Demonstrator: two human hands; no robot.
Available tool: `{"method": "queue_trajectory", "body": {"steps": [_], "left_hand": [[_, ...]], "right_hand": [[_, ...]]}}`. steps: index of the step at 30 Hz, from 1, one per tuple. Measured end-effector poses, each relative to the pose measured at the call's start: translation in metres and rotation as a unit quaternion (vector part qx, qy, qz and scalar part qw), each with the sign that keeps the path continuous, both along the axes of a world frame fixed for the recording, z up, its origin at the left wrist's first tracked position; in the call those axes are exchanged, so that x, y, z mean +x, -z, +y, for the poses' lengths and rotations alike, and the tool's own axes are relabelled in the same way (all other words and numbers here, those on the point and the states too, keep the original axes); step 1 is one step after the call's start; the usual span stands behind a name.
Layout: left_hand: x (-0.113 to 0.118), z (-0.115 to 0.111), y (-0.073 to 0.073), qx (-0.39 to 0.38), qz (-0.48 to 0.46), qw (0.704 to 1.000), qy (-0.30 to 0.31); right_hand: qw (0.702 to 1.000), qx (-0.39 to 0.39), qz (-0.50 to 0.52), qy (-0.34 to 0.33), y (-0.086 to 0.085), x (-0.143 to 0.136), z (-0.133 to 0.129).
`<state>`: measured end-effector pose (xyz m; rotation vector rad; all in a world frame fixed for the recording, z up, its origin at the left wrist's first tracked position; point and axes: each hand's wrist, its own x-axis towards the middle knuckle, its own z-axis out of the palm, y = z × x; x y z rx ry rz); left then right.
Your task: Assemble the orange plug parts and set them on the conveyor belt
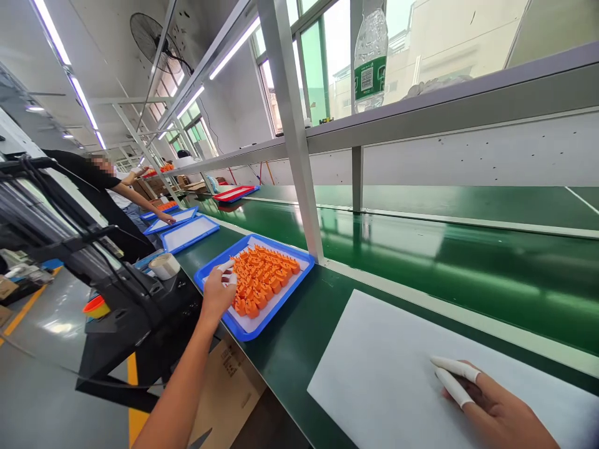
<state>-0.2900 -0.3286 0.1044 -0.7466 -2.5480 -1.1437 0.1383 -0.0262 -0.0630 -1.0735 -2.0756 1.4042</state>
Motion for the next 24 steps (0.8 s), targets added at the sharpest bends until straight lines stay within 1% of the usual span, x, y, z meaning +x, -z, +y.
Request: {"method": "queue_trajectory", "body": {"steps": [1, 2, 3, 4, 5, 7, 9, 10, 12, 13, 14, 16, 18, 20, 24], "left_hand": [[0.014, 0.015, -0.002, 0.014, 0.008, 1.000, 0.017], [0.030, 0.033, -0.003, 0.031, 0.012, 0.998, 0.051], [0.046, 0.053, -0.002, 0.077, -0.004, 0.990, 0.122], [0.063, 0.074, 0.000, 0.103, -0.040, 0.973, 0.205], [0.081, 0.096, 0.004, 0.103, -0.056, 0.961, 0.249], [0.117, 0.141, 0.016, 0.089, -0.082, 0.940, 0.319], [0.152, 0.182, 0.032, 0.070, -0.111, 0.914, 0.384], [0.169, 0.200, 0.041, 0.047, -0.156, 0.888, 0.431], [0.199, 0.227, 0.056, 0.005, -0.216, 0.845, 0.490], [0.212, 0.237, 0.062, -0.016, -0.233, 0.829, 0.508], [0.222, 0.243, 0.067, -0.035, -0.238, 0.819, 0.521], [0.236, 0.248, 0.071, -0.063, -0.228, 0.806, 0.543], [0.238, 0.243, 0.073, -0.069, -0.215, 0.802, 0.553], [0.231, 0.234, 0.076, -0.070, -0.236, 0.803, 0.543], [0.204, 0.213, 0.090, -0.078, -0.316, 0.810, 0.488]], "right_hand": [[1.000, 0.012, 0.007, -0.001, 0.001, -0.001, 0.000], [1.000, 0.023, 0.011, -0.004, 0.001, -0.001, -0.001], [0.999, 0.031, 0.013, -0.009, 0.000, -0.002, -0.003], [0.999, 0.035, 0.011, -0.014, -0.001, -0.002, -0.005], [0.999, 0.040, 0.011, -0.015, -0.003, -0.003, -0.007], [0.999, 0.051, 0.019, -0.005, -0.007, -0.004, -0.013], [0.997, 0.067, 0.039, 0.020, -0.012, -0.007, -0.020], [0.996, 0.075, 0.049, 0.029, -0.014, -0.008, -0.022], [0.994, 0.086, 0.064, 0.029, -0.019, -0.010, -0.026], [0.993, 0.088, 0.070, 0.022, -0.022, -0.011, -0.028], [0.993, 0.089, 0.077, 0.015, -0.024, -0.011, -0.028], [0.992, 0.090, 0.087, 0.008, -0.026, -0.011, -0.028], [0.991, 0.095, 0.090, 0.008, -0.026, -0.010, -0.027], [0.991, 0.101, 0.085, 0.004, -0.023, -0.007, -0.023], [0.994, 0.085, 0.052, -0.042, -0.008, -0.002, -0.011]]}}
